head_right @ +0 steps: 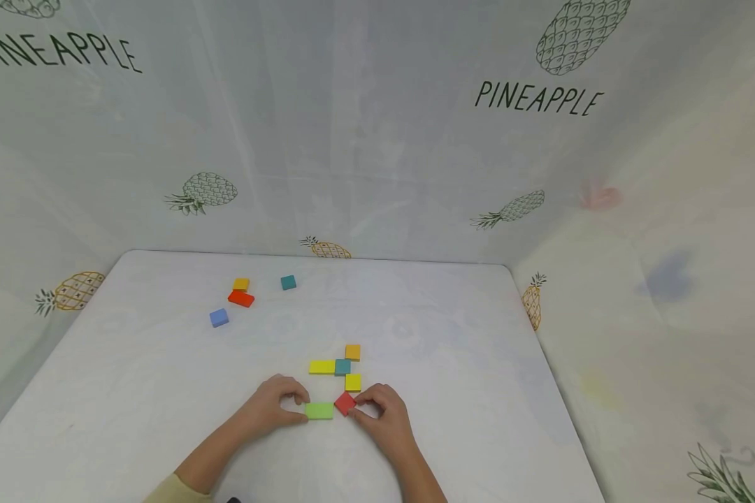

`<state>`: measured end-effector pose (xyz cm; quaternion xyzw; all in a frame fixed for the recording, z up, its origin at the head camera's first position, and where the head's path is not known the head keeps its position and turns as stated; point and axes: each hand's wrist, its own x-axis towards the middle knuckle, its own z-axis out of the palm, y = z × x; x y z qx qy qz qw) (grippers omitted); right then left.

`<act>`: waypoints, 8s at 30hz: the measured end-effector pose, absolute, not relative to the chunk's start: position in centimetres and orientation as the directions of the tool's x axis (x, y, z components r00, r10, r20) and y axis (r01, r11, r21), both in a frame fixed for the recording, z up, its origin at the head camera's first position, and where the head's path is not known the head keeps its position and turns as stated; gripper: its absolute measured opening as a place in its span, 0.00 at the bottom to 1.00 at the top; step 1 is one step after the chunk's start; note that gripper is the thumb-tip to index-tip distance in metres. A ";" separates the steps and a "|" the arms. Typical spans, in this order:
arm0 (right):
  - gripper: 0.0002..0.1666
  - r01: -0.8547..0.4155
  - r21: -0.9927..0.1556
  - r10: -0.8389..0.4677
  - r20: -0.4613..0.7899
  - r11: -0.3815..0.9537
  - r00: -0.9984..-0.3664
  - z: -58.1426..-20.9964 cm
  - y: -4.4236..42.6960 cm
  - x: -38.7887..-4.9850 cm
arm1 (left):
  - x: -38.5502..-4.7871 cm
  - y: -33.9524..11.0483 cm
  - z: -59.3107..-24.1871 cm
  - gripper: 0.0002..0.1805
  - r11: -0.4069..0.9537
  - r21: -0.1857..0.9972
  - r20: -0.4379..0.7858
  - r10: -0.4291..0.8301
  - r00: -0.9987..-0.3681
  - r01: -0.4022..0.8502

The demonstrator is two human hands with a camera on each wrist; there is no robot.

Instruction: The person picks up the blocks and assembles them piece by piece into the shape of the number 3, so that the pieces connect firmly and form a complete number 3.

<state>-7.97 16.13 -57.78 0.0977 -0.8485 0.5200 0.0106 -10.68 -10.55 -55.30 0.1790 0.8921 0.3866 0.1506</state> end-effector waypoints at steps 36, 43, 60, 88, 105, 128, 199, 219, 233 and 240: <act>0.11 -0.170 -0.881 -0.160 0.109 0.442 -0.981 -57.1 15.9 -7.9 | -11.5 -11.9 -54.8 0.18 0.608 0.778 -0.180 0.456 -0.871 0.158; 0.11 -0.174 -0.877 -0.158 0.113 0.448 -0.981 -57.0 16.0 -7.8 | -12.7 -15.5 -53.5 0.21 0.610 0.789 -0.121 0.274 -0.954 0.075; 0.11 -0.170 -0.874 -0.153 0.111 0.455 -0.982 -57.5 16.0 -7.9 | -16.4 -23.2 -54.1 0.30 0.660 0.751 0.053 -0.023 -0.998 0.025; 0.10 -0.206 -0.860 -0.161 0.146 0.468 -0.976 -57.7 16.0 -7.8 | -19.6 -21.2 -54.9 0.35 0.593 0.684 -0.067 -0.530 -0.846 -0.425; 0.10 -0.162 -0.870 -0.157 0.099 0.465 -0.983 -57.7 16.1 -7.8 | -19.5 -21.2 -54.7 0.27 0.513 0.734 -0.110 -0.558 -0.823 -0.446; 0.10 -0.193 -0.876 -0.156 0.137 0.442 -0.978 -58.0 16.2 -7.8 | -17.4 -17.9 -53.3 0.31 0.428 0.853 -0.185 -0.287 -0.940 -0.299; 0.09 -0.208 -0.875 -0.178 0.142 0.438 -0.974 -57.9 16.1 -7.8 | -12.5 -14.2 -54.2 0.21 0.579 0.757 -0.179 0.628 -0.757 0.302; 0.09 -0.208 -0.869 -0.179 0.140 0.450 -0.974 -57.5 16.1 -7.7 | -12.5 -14.1 -54.6 0.21 0.600 0.734 -0.190 0.631 -0.752 0.318; 0.09 -0.217 -0.859 -0.175 0.151 0.463 -0.973 -57.5 16.1 -7.8 | -12.3 -13.9 -54.5 0.21 0.617 0.716 -0.192 0.624 -0.757 0.326; 0.09 -0.216 -0.853 -0.180 0.147 0.475 -0.973 -57.5 16.1 -7.8 | -12.3 -13.8 -54.4 0.21 0.623 0.704 -0.187 0.627 -0.756 0.342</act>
